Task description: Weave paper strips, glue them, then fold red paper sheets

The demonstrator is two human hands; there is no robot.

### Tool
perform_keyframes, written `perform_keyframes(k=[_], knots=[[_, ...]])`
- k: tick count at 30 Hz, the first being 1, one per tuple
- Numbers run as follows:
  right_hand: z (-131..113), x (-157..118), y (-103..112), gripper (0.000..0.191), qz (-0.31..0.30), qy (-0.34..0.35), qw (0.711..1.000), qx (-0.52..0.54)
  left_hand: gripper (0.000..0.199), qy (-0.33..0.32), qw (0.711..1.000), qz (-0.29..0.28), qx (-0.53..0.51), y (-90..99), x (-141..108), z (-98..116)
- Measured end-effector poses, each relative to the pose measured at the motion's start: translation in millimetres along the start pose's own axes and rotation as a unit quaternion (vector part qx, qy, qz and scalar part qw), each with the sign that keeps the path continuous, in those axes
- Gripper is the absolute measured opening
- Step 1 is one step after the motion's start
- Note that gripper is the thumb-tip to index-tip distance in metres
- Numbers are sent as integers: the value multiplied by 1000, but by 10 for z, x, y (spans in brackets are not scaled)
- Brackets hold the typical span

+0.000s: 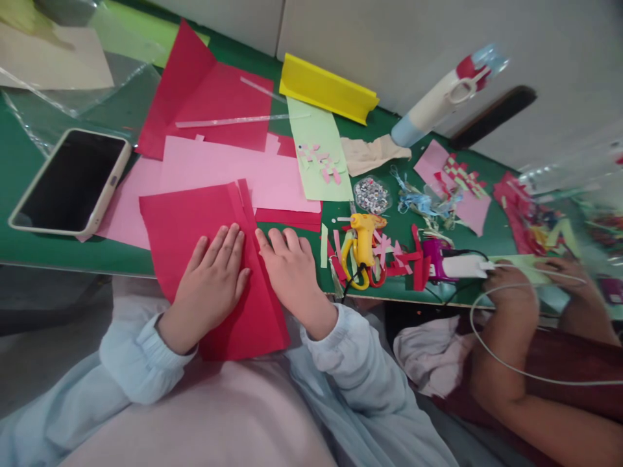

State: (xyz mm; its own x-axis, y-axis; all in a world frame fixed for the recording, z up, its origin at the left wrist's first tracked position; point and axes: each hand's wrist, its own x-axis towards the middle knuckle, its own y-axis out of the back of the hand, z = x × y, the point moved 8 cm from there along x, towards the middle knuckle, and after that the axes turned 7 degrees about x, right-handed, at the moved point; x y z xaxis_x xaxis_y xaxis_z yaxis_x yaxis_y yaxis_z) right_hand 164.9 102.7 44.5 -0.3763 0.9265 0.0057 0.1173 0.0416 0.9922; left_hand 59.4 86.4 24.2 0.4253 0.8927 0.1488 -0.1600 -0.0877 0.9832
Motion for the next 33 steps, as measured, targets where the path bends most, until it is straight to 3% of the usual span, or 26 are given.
perform_keyframes(k=[33], knots=[[12, -7, -23, 43, 13, -14, 1000, 3, 62, 18, 999, 17, 32, 8, -52, 52]])
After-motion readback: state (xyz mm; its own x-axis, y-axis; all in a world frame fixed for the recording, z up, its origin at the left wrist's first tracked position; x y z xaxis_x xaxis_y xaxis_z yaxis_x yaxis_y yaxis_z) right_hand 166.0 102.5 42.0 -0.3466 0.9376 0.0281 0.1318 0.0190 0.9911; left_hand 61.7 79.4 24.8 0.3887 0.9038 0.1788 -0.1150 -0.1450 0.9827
